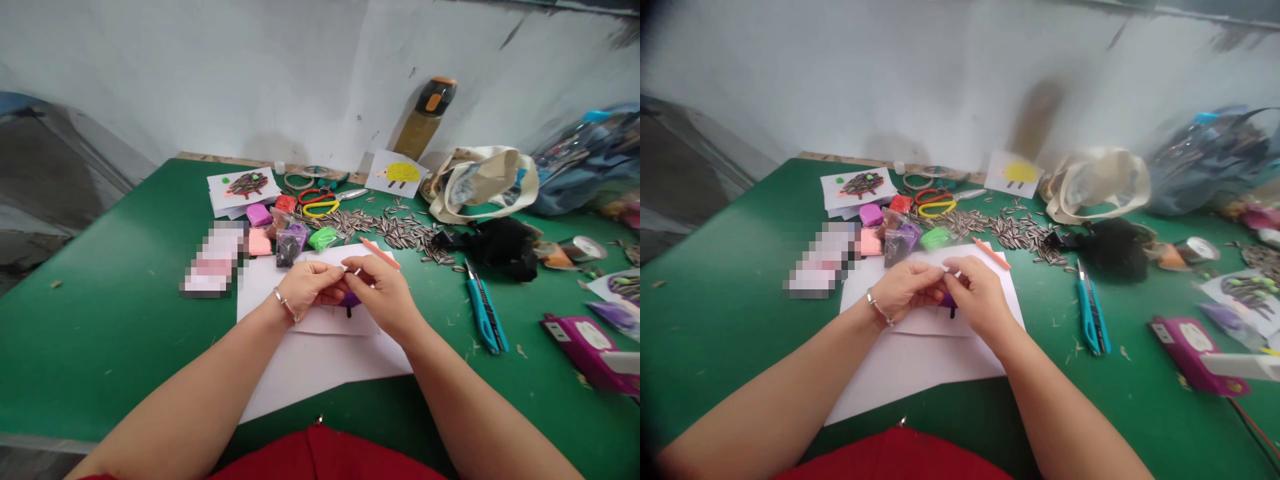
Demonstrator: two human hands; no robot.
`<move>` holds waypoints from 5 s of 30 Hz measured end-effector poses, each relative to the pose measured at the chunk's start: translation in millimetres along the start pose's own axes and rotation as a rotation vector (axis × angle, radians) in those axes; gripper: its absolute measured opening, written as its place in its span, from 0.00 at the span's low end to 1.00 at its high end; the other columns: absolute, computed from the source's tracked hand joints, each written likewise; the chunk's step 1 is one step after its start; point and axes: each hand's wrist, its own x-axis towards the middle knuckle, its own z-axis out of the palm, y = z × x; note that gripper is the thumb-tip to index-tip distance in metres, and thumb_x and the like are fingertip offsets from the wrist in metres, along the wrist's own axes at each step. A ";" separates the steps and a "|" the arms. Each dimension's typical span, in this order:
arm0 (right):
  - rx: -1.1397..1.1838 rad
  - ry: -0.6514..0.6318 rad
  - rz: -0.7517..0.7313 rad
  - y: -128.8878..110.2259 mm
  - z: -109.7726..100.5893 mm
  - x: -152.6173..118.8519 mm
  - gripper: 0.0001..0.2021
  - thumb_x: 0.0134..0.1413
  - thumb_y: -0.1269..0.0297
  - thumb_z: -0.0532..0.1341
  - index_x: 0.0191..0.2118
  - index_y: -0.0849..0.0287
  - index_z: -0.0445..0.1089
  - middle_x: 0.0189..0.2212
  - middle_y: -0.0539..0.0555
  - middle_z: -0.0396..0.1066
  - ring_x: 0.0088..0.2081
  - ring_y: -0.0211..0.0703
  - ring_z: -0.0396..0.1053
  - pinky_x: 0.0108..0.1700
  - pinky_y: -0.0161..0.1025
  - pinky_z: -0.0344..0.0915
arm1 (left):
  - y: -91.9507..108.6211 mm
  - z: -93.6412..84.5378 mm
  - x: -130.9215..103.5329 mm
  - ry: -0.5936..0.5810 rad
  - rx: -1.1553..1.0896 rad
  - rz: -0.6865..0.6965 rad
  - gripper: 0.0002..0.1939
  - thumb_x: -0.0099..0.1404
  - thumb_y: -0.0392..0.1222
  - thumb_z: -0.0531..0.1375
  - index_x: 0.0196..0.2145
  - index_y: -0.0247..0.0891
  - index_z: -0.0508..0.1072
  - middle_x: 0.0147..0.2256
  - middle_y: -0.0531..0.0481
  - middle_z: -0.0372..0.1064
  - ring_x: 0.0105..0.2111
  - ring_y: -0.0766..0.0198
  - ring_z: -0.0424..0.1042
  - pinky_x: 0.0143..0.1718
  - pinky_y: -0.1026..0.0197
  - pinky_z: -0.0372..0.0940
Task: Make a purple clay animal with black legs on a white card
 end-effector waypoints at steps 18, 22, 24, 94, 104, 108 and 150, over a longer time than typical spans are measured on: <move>-0.123 0.000 -0.031 -2.8 -1.0 -1.1 0.05 0.54 0.69 0.57 0.31 0.56 0.70 0.27 0.49 0.70 0.29 0.39 0.66 0.33 0.38 0.63 | -1.7 0.9 -1.6 -0.012 -0.009 -0.002 0.22 0.43 0.53 0.73 0.27 0.31 0.76 0.24 0.49 0.72 0.23 0.69 0.71 0.29 0.64 0.67; -0.080 0.011 -0.029 -0.4 0.3 -1.2 0.06 0.54 0.70 0.57 0.36 0.56 0.71 0.31 0.50 0.71 0.29 0.38 0.66 0.33 0.38 0.64 | -0.4 1.3 -1.5 -0.012 -0.007 -0.002 0.23 0.42 0.53 0.73 0.28 0.30 0.77 0.26 0.47 0.73 0.23 0.69 0.70 0.28 0.65 0.67; -0.072 0.006 -0.048 1.1 0.2 -0.9 0.07 0.55 0.70 0.57 0.38 0.56 0.71 0.33 0.50 0.72 0.30 0.38 0.66 0.34 0.38 0.64 | -0.2 1.2 -1.2 -0.007 -0.001 -0.002 0.24 0.42 0.53 0.73 0.28 0.30 0.77 0.27 0.47 0.74 0.23 0.70 0.70 0.28 0.65 0.67; -0.152 -0.071 -0.023 -0.8 1.7 -2.7 0.08 0.59 0.67 0.53 0.35 0.56 0.70 0.31 0.51 0.72 0.32 0.41 0.67 0.34 0.38 0.61 | 1.3 0.1 0.0 0.044 -0.015 -0.008 0.20 0.42 0.47 0.74 0.27 0.31 0.75 0.25 0.50 0.72 0.22 0.71 0.68 0.27 0.65 0.65; -0.334 0.002 -0.040 5.1 -1.2 -0.2 0.08 0.58 0.68 0.53 0.30 0.56 0.67 0.26 0.51 0.68 0.29 0.41 0.65 0.31 0.37 0.58 | 3.7 2.9 -2.0 0.112 0.012 0.013 0.13 0.47 0.43 0.72 0.25 0.33 0.74 0.24 0.50 0.72 0.21 0.71 0.67 0.26 0.66 0.65; -0.126 0.011 0.037 6.6 -1.7 0.3 0.10 0.58 0.66 0.54 0.40 0.55 0.71 0.27 0.49 0.71 0.30 0.41 0.69 0.35 0.38 0.63 | 3.5 2.1 -1.2 0.127 -0.040 0.018 0.13 0.46 0.42 0.72 0.27 0.33 0.75 0.24 0.50 0.73 0.21 0.71 0.69 0.26 0.66 0.65; 0.157 -0.068 0.231 -9.4 -5.8 2.8 0.07 0.55 0.63 0.58 0.38 0.57 0.72 0.24 0.51 0.75 0.32 0.44 0.74 0.43 0.44 0.68 | 6.7 -7.8 5.0 0.185 -0.007 0.196 0.19 0.44 0.50 0.72 0.24 0.33 0.73 0.22 0.53 0.70 0.19 0.73 0.66 0.22 0.68 0.61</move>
